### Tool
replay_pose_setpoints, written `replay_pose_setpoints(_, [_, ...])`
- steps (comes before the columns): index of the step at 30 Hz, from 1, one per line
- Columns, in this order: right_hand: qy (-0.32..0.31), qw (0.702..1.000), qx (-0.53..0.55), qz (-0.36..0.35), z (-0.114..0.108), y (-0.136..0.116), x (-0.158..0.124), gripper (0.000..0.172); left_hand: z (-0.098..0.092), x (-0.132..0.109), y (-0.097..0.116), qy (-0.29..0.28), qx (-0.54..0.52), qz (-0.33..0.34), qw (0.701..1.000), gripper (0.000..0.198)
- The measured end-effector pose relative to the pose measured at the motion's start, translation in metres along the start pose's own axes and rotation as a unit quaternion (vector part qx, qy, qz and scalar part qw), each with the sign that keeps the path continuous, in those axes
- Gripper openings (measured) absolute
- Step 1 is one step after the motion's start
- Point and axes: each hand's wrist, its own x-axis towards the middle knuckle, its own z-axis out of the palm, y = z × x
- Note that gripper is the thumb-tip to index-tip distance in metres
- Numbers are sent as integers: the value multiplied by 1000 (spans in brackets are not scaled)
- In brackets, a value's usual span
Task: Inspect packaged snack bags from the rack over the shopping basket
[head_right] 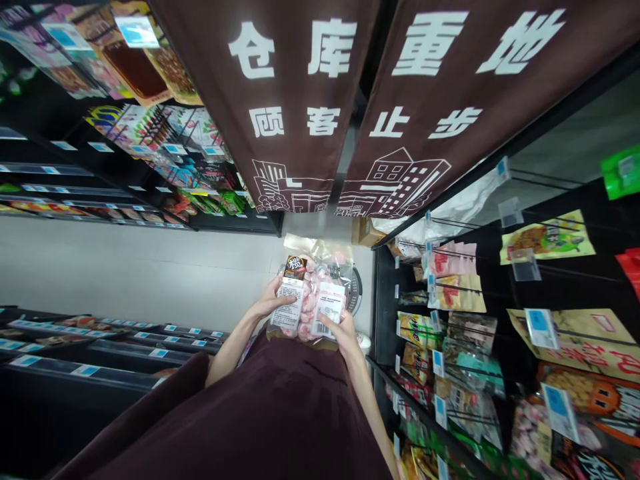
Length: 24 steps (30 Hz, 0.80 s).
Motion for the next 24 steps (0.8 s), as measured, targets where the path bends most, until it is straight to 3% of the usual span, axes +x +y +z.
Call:
replay_pose_setpoints(5, [-4, 1000, 20, 2, -2, 4, -1, 52, 4, 3, 0, -2, -21, -21, 1000, 81])
replay_pose_setpoints(11, [6, 999, 35, 14, 0, 2, -3, 51, 4, 10, -8, 43, -128, -41, 990, 72])
replay_pose_setpoints(24, [14, 998, 44, 31, 3, -5, -9, 49, 6, 14, -10, 45, -130, -42, 990, 77])
